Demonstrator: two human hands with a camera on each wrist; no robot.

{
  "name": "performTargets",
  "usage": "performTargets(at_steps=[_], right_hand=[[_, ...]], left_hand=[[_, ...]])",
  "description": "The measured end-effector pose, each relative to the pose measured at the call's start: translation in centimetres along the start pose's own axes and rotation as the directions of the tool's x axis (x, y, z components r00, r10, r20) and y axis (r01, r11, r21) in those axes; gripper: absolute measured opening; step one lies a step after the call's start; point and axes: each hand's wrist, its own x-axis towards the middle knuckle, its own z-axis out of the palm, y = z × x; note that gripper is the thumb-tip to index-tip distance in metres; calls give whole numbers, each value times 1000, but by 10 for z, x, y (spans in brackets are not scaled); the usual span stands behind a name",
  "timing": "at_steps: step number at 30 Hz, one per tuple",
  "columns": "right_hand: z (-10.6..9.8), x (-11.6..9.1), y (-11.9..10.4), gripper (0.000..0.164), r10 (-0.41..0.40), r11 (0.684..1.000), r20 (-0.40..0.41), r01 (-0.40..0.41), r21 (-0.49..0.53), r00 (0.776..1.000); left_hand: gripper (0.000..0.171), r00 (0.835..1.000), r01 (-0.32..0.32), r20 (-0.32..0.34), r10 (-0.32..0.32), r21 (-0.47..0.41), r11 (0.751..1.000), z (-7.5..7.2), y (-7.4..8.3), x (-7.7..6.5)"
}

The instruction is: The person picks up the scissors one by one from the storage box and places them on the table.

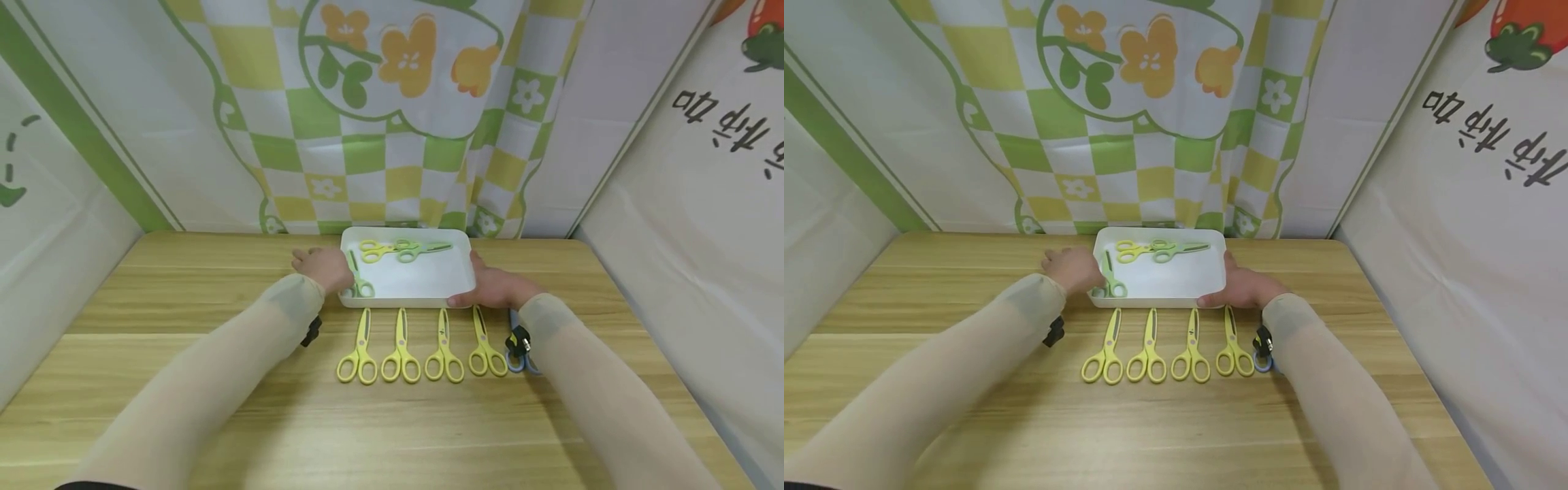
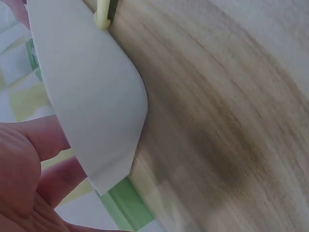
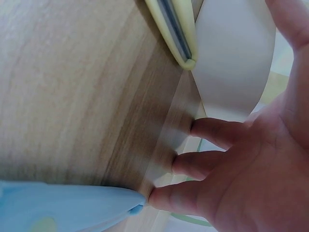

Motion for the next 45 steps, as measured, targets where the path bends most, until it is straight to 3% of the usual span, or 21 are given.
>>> performTargets(at_steps=[9, 16, 22, 28, 38, 45], right_hand=[[0, 0, 2, 131, 20, 1000, 6, -20, -2, 1000], [-1, 0, 0, 133, 54, 999, 12, -54, -8, 998], [-1, 1, 1, 134, 72, 997, 15, -72, -4, 997], [-1, 1, 2, 134, 69, 998, 19, -69, -2, 997], [-1, -1, 1, 130, 33, 999, 18, -33, 18, 999], [-1, -1, 0, 130, 30, 1000, 13, -30, 9, 999]], left_hand=[[36, 999, 38, 22, -39, 57, 998, 6, 5, 9], [44, 999, 21, 22, -23, 92, 996, 7, 6, 10], [36, 1000, 21, -20, -19, 85, 996, 10, 5, 10], [41, 1000, 25, -11, -25, 90, 996, 14, 9, 12], [25, 1000, -1, -30, 5, 117, 993, 16, 13, 9], [17, 996, -36, -73, 42, 83, 996, 15, 10, 9]])
